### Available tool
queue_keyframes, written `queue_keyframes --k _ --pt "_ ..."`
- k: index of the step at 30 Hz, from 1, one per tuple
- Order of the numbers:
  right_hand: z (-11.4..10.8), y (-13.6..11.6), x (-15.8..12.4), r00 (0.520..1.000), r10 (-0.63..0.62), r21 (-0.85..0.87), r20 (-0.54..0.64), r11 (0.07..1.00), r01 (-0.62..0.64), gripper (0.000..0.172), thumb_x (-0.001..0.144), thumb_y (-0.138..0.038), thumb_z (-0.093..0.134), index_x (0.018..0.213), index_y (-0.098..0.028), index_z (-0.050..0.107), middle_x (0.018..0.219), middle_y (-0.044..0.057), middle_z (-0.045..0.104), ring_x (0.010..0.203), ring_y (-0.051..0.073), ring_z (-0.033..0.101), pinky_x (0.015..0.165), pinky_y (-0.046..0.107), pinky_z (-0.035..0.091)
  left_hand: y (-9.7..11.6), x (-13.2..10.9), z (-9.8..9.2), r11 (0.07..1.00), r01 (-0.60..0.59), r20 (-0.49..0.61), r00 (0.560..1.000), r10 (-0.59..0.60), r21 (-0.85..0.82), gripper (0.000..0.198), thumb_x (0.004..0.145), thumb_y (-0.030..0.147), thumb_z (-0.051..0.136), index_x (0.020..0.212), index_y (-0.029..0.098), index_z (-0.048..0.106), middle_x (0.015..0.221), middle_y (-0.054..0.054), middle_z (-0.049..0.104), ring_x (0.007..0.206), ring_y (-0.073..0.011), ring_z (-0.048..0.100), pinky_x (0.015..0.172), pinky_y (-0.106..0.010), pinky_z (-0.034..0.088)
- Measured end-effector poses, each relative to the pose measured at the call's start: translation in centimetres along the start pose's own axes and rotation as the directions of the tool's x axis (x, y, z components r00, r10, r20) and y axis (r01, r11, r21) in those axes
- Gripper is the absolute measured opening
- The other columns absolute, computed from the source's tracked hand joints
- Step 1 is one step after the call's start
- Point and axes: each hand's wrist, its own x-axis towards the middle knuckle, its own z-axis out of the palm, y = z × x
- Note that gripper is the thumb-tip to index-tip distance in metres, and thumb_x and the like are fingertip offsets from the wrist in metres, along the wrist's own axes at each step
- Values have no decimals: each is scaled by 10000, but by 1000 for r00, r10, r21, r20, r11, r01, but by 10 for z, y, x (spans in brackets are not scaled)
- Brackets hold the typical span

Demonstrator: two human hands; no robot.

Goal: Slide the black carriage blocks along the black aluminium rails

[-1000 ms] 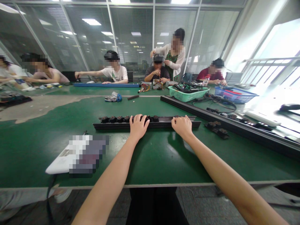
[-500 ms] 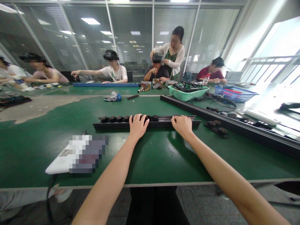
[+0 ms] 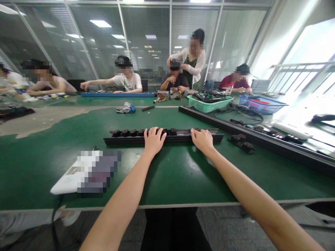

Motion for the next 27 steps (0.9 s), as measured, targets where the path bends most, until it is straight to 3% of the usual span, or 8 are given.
queue_keyframes --k 27 --pt "3 6 3 999 39 -5 -28 999 -39 583 1094 -402 243 1340 -204 733 1178 208 735 1132 309 670 1027 414 393 0 -1 -2 1000 11 11 1000 -11 -11 467 1075 470 349 1382 273 641 1440 -116 610 1400 -296 487 1276 -554 200"
